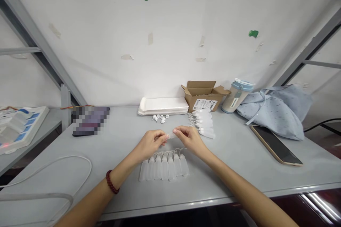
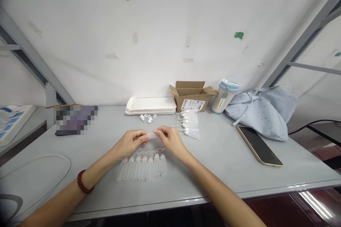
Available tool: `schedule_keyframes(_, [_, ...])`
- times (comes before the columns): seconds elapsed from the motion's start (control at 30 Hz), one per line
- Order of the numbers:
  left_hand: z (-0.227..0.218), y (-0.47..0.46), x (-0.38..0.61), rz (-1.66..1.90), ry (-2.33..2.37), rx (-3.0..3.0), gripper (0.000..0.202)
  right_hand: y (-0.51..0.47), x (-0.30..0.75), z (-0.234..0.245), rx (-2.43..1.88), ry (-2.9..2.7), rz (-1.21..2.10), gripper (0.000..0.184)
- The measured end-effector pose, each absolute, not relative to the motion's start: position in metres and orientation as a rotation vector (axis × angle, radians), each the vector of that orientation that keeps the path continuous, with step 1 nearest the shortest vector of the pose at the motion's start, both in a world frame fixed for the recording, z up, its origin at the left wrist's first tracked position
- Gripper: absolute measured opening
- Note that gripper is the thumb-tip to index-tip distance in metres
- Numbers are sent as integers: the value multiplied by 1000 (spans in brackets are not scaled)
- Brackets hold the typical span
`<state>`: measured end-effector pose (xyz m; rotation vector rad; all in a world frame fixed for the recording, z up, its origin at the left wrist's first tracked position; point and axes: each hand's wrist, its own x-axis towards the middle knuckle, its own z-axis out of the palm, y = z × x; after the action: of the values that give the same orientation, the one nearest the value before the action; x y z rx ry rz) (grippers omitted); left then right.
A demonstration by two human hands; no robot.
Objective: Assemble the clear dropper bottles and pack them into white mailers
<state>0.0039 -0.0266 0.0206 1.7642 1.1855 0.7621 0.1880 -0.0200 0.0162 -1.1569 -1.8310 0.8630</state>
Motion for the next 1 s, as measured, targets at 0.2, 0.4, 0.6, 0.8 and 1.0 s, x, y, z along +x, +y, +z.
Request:
schedule_keyframes(0.2, [13,-21,7,786,1245,2002,30,-8,191,8,-1193,-1797,929,38])
schedule_keyframes(0.4, [0,6,1,888,1304,2296,30,17,219,3,-1309,-1742,534,29])
schedule_keyframes(0.6, [-19,29,-8,713,1308,2678,54,27,236,1,-1419,-1870,350,24])
schedule_keyframes(0.8, [-23,23,-9,656,1423,2705,40,26,236,-1,-1597,-2062,281,20])
schedule_keyframes(1.0, [-14,13,-13,651,1406,2612,28,24,233,-1,-1676,-2115,278,18])
